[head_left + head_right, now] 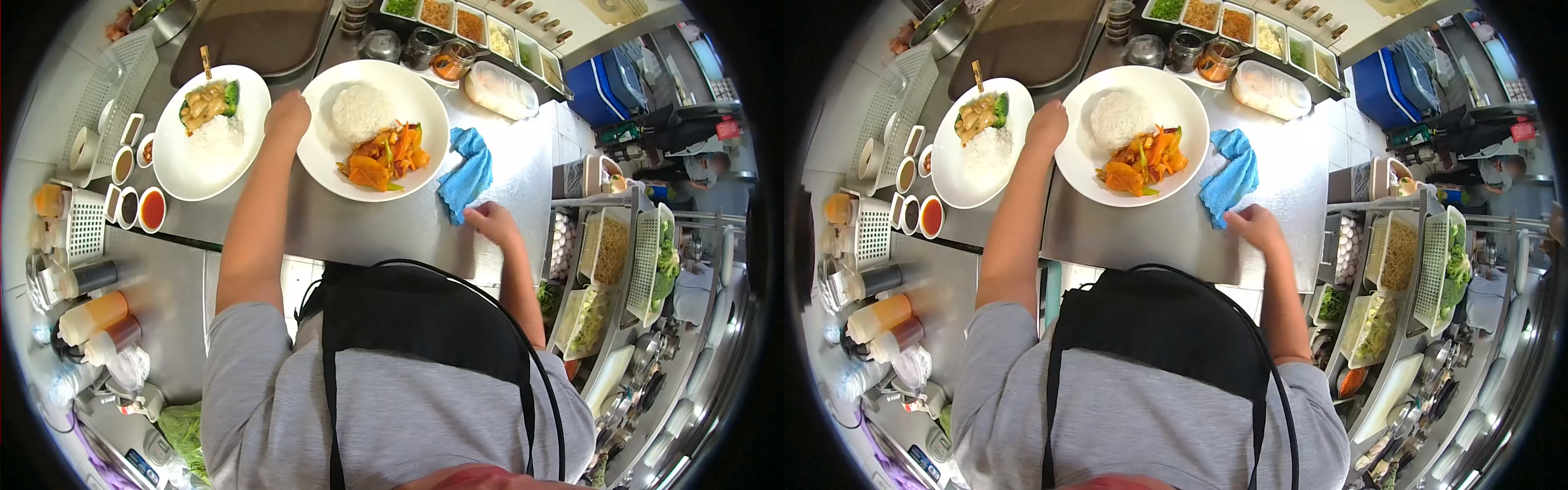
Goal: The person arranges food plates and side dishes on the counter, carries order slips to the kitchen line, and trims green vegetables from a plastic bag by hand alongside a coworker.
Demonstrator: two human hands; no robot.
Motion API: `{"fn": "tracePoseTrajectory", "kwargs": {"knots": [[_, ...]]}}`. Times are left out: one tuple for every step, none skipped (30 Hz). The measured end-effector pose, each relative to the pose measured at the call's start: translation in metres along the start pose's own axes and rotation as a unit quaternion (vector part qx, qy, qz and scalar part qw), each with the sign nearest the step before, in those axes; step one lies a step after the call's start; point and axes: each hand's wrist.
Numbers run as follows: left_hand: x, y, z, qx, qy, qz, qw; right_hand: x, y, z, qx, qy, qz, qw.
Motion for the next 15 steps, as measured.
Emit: {"fn": "tracePoseTrajectory", "kwargs": {"knots": [[-0.009, 0.004, 0.0, 0.001, -0.01, 0.001, 1.0, -0.008, -0.012, -0.012, -0.024, 0.024, 0.068, 0.997], [-0.019, 0.007, -0.002, 0.003, -0.02, 0.001, 1.0, -0.008, -0.022, -0.016, -0.029, 0.038, 0.086, 0.995], [-0.028, 0.006, -0.008, 0.001, -0.031, 0.002, 1.0, -0.005, -0.028, -0.016, -0.033, 0.052, 0.104, 0.993], [-0.037, 0.003, -0.016, 0.0, -0.045, 0.004, 0.999, 0.0, -0.03, -0.011, -0.006, 0.078, 0.104, 0.992], [-0.047, 0.002, -0.02, -0.002, -0.059, 0.007, 0.998, 0.006, -0.029, -0.003, 0.021, 0.104, 0.104, 0.989], [-0.061, 0.006, -0.02, -0.097, 0.007, -0.056, 0.994, 0.011, -0.024, 0.005, 0.048, 0.13, 0.104, 0.985], [-0.075, 0.012, -0.02, -0.191, 0.073, -0.117, 0.972, 0.013, -0.01, 0.015, 0.09, 0.144, 0.148, 0.974], [-0.09, 0.017, -0.017, -0.238, 0.128, -0.138, 0.953, 0.014, 0.006, 0.022, 0.131, 0.159, 0.19, 0.96], [-0.106, 0.019, -0.015, -0.285, 0.184, -0.158, 0.927, 0.001, 0.029, 0.014, 0.31, 0.197, 0.186, 0.911], [-0.119, 0.019, -0.018, -0.322, 0.209, -0.182, 0.905, -0.007, 0.051, 0.011, 0.421, 0.218, 0.208, 0.856], [-0.13, 0.018, -0.023, -0.358, 0.232, -0.205, 0.881, -0.01, 0.068, 0.011, 0.446, 0.21, 0.264, 0.829], [-0.139, 0.016, -0.027, -0.393, 0.253, -0.227, 0.854, -0.018, 0.083, -0.002, 0.518, 0.203, 0.271, 0.786], [-0.148, 0.013, -0.031, -0.417, 0.264, -0.246, 0.834, -0.027, 0.092, -0.022, 0.557, 0.229, 0.267, 0.752], [-0.155, 0.008, -0.034, -0.442, 0.274, -0.264, 0.812, -0.019, 0.092, -0.022, 0.537, 0.237, 0.265, 0.765], [-0.162, 0.006, -0.037, -0.466, 0.284, -0.281, 0.789, -0.007, 0.091, -0.022, 0.516, 0.245, 0.264, 0.777]]}}
Point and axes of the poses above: each hand's wrist, its own x-axis towards the middle knuckle, its own y-axis out of the back of the hand, z = x × y, and after that the axes turned 3 degrees about -x, right-handed
